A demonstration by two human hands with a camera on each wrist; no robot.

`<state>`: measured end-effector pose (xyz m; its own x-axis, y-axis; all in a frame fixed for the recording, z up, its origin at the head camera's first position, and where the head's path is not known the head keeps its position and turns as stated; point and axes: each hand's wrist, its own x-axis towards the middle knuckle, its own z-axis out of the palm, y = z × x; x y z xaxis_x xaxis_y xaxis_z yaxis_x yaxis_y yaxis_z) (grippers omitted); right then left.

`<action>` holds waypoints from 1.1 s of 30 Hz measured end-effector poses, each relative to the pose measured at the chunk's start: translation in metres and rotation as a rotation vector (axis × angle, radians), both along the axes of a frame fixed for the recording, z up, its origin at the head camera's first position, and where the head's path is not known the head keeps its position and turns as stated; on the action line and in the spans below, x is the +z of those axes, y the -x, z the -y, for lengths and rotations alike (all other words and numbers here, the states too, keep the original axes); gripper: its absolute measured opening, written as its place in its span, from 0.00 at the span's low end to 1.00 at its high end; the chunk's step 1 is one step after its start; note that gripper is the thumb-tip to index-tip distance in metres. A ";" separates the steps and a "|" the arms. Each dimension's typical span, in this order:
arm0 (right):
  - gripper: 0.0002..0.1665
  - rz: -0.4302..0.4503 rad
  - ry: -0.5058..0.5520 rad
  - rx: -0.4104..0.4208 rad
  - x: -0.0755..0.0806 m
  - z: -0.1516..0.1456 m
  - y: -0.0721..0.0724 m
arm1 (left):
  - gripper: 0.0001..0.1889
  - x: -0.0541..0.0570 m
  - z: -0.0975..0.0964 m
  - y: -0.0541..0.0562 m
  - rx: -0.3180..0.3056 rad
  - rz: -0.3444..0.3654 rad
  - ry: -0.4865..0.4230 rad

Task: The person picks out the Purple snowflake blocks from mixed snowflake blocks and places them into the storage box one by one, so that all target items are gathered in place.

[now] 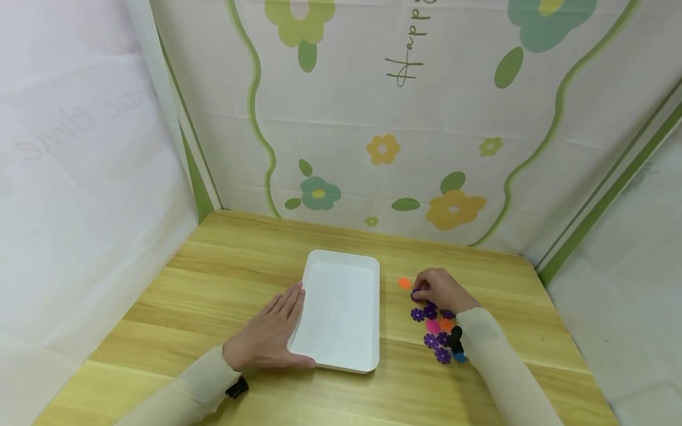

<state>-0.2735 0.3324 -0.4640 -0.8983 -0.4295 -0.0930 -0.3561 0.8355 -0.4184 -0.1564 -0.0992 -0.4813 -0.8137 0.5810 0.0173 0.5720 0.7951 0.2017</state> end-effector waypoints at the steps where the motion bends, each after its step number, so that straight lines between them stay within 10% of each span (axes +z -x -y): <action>1: 0.03 0.014 0.015 -0.001 0.002 -0.002 0.000 | 0.72 0.001 0.000 0.000 -0.002 0.000 0.002; 13: 0.09 0.060 0.065 -0.013 0.036 0.004 0.003 | 0.71 0.002 -0.008 -0.002 0.009 0.030 0.003; 33: 0.09 0.095 0.053 0.140 0.061 0.121 0.032 | 0.71 0.001 -0.011 -0.004 0.039 -0.007 0.042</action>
